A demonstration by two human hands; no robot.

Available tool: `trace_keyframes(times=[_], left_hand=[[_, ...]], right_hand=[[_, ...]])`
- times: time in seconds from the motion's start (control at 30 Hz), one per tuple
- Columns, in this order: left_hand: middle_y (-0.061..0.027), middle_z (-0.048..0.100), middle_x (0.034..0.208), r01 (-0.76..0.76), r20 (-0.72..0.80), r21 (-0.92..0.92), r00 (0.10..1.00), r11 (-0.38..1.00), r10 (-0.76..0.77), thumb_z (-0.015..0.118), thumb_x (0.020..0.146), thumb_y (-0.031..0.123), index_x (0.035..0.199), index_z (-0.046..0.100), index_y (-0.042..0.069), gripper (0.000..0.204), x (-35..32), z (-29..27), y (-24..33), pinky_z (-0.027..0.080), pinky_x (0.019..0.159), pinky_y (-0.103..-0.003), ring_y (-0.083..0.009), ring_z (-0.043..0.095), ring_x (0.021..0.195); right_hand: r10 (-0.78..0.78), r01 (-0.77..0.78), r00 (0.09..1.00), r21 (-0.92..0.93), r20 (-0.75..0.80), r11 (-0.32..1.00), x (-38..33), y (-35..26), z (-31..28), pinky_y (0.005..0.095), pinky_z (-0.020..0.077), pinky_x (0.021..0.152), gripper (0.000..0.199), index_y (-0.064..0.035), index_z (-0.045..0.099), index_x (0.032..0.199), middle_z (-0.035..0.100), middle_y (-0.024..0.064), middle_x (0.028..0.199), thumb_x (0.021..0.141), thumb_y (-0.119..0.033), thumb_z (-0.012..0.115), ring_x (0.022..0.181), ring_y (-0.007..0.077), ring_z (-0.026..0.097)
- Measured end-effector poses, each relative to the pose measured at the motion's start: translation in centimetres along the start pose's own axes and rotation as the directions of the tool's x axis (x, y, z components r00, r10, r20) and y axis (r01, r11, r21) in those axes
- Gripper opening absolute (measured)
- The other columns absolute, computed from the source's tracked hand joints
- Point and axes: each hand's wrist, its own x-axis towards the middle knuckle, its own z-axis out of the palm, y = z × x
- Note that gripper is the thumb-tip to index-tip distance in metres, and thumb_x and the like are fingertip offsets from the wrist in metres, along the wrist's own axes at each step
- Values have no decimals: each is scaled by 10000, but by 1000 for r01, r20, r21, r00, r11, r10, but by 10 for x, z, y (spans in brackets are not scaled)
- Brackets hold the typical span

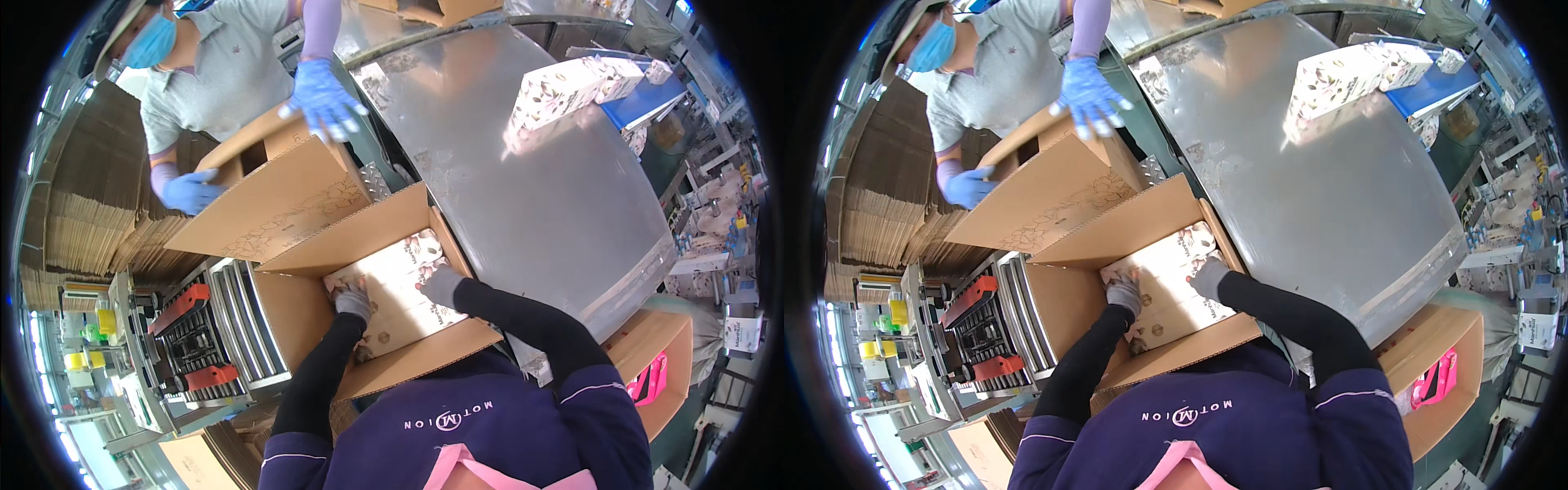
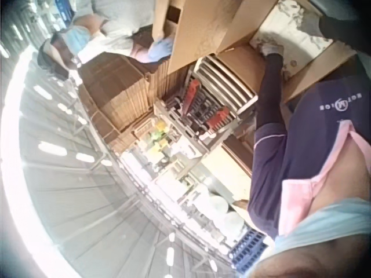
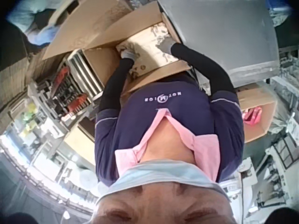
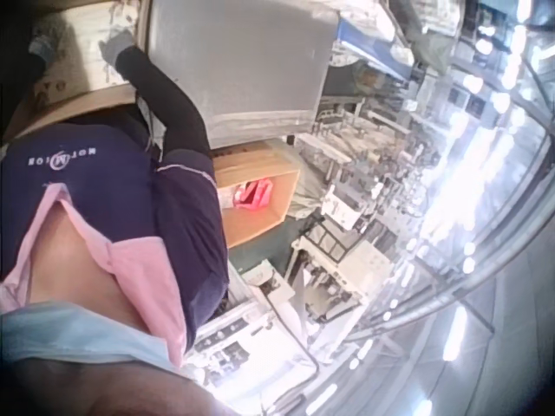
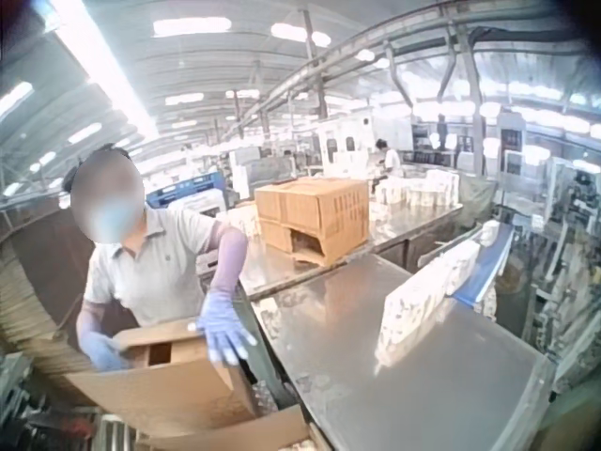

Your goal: The person picks up white rectangular packages from a metal table, places them into cardboard boxes, and then slides the filled boxes onto a roller conveyor.

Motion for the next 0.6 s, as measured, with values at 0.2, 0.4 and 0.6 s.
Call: trace_keyframes(times=[0.2, 0.4, 0.6], left_hand=[[-66, 669, 830, 179, 180, -222, 974, 958, -141, 520, 883, 203, 1084, 655, 61, 280, 6, 2, -6, 491, 555, -384, -206, 655, 720], [-148, 699, 940, 142, 374, -400, 927, 905, 20, 527, 858, 241, 965, 630, 69, 227, 13, -81, 0, 554, 695, -436, -303, 691, 847], [-208, 665, 1030, -353, 153, -686, 785, 636, 601, 534, 894, 401, 1229, 532, 58, 479, 36, -151, 37, 494, 858, -444, -373, 630, 981]], right_hand=[[478, -325, 764, 382, -433, 865, -99, 104, -118, 398, 464, 751, 171, -54, 610, 999, 609, 117, 868, 878, -129, 515, 828, 318, 581], [547, -737, 655, -280, -520, 616, -166, 346, -159, 422, 380, 973, 576, -76, 383, 1395, 516, 111, 1260, 834, -108, 513, 1225, 277, 467], [755, -757, 649, -171, -89, 631, -99, 496, -144, 493, 394, 990, 453, -169, 475, 1347, 479, 109, 1400, 895, -159, 500, 1324, 252, 436]])
